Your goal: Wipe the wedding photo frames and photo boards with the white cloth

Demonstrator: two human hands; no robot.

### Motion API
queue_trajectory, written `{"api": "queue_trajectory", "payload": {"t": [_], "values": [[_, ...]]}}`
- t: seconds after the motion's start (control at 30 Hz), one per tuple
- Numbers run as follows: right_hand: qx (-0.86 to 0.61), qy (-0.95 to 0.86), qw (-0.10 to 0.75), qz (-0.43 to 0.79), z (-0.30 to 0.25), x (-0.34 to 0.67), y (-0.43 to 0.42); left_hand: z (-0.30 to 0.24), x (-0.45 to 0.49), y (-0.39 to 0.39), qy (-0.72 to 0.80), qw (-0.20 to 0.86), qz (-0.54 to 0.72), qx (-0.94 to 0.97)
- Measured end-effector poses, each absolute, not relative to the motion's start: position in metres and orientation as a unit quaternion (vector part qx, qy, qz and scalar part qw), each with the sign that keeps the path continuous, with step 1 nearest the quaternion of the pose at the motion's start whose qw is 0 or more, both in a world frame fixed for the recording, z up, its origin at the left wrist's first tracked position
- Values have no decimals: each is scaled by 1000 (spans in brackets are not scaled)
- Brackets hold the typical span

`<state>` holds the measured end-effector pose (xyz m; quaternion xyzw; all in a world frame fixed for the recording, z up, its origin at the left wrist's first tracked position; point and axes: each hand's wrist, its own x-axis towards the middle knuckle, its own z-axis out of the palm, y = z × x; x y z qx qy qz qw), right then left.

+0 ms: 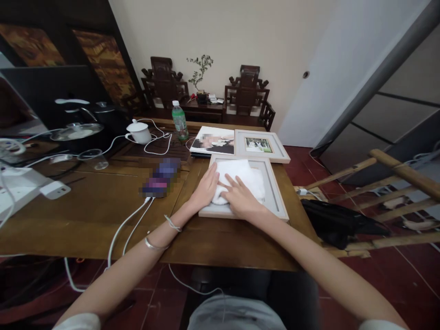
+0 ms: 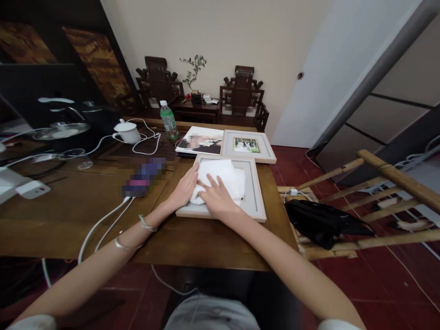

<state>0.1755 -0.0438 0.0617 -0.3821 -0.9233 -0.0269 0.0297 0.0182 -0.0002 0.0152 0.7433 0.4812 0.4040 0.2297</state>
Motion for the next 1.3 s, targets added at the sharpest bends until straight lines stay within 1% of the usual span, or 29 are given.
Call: {"api": "queue_trajectory", "payload": {"t": [0.13,0.3,0.4,0.53,0.63,0.73,0.83,0.97,1.13,1.3], "values": [[-419,-901,58,-98,58,167,-2,15,17,-1,476,221,386,758],[-455,-876,79,-139,52,158,25,19,16,-2,476,212,373,768],[-444,-884,64,-130,52,154,6,20,15,-2,467,215,389,764],[-388,-918,8,-84,59,166,-46,18,15,0,469,216,410,752],[-364,-930,8,-49,67,188,-79,15,14,1,475,208,385,763],[-396,-917,22,-39,74,215,-96,11,14,4,484,170,341,788],[-437,-898,1,-49,79,241,-106,7,13,7,478,133,318,808],[-479,-873,-27,-85,80,262,-114,4,14,9,475,120,321,811],[-465,-880,-13,-96,76,240,-114,2,15,9,469,117,361,798],[-405,-908,41,-101,64,186,-99,5,14,9,464,139,378,789]]}}
